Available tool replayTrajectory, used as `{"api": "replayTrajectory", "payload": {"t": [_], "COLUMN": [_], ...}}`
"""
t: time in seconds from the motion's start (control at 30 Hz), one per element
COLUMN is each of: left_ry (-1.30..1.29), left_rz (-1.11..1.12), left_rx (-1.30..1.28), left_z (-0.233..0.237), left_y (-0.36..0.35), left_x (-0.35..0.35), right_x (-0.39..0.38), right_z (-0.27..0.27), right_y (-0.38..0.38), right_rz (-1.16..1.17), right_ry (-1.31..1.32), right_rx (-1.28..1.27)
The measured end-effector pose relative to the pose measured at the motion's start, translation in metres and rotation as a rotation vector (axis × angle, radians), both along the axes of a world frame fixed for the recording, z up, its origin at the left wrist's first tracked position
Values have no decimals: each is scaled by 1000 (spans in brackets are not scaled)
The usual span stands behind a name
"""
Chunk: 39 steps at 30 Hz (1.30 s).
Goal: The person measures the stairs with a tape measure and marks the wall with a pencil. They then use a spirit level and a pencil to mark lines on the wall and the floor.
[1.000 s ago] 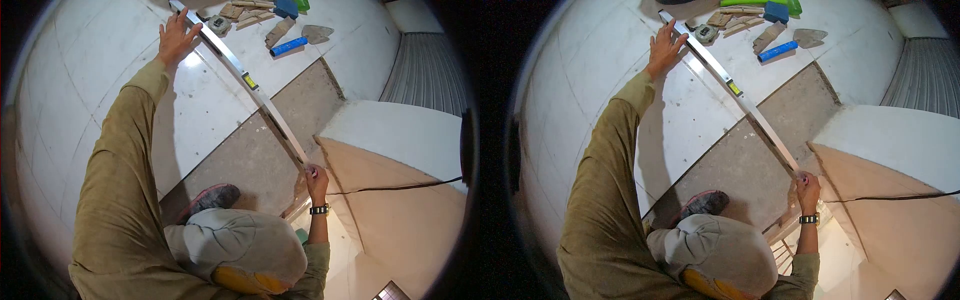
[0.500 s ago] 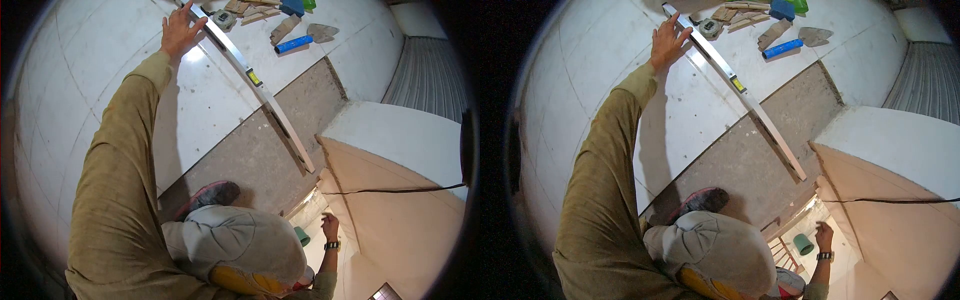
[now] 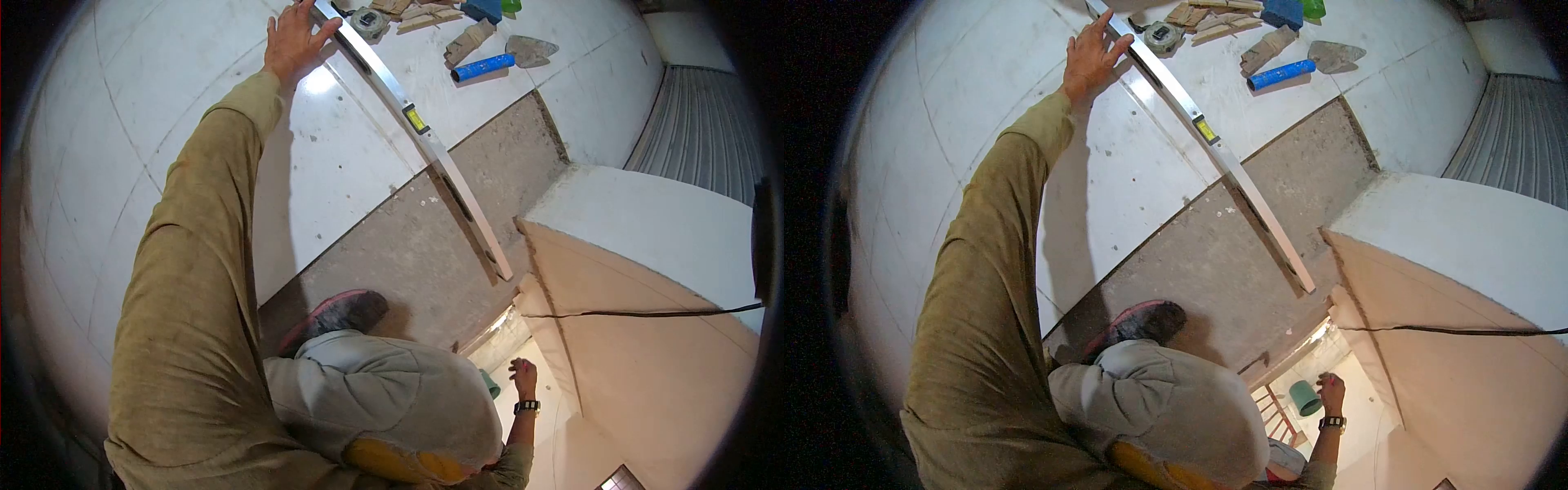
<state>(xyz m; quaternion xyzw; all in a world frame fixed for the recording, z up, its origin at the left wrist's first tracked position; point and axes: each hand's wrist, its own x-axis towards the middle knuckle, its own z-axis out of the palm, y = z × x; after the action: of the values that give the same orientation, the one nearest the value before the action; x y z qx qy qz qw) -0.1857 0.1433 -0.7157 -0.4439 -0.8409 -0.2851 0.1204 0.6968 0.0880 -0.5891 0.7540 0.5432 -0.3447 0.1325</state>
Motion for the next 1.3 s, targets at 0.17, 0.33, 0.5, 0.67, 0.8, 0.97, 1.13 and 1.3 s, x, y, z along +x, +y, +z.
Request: {"api": "replayTrajectory", "payload": {"t": [0.17,0.33,0.5,0.67,0.8,0.97,1.13,1.3], "left_ry": [-141,-46,-74,-94,-75,-93,-123,-85], "left_rz": [25,46,11,34,44,47,47,49], "left_rx": [1,-7,23,-22,-31,-8,0,-35], "left_z": [9,-13,2,8,-2,-1,5,7], "left_y": [1,6,0,0,3,2,2,0], "left_x": [2,-14,0,5,-5,-5,-2,3], "right_x": [-90,-214,-247,-255,-266,-253,-244,-241], "right_z": [-34,-52,-81,-87,-77,-89,-98,-101], "right_y": [44,78,76,70,66,62,59,59], "right_rz": [360,-446,-667,-773,-789,-784,-738,-758], "right_ry": [222,799,981,1045,1113,1141,1175,1220], "right_rx": [210,0,-66,-13,-23,-9,-4,-17]}}
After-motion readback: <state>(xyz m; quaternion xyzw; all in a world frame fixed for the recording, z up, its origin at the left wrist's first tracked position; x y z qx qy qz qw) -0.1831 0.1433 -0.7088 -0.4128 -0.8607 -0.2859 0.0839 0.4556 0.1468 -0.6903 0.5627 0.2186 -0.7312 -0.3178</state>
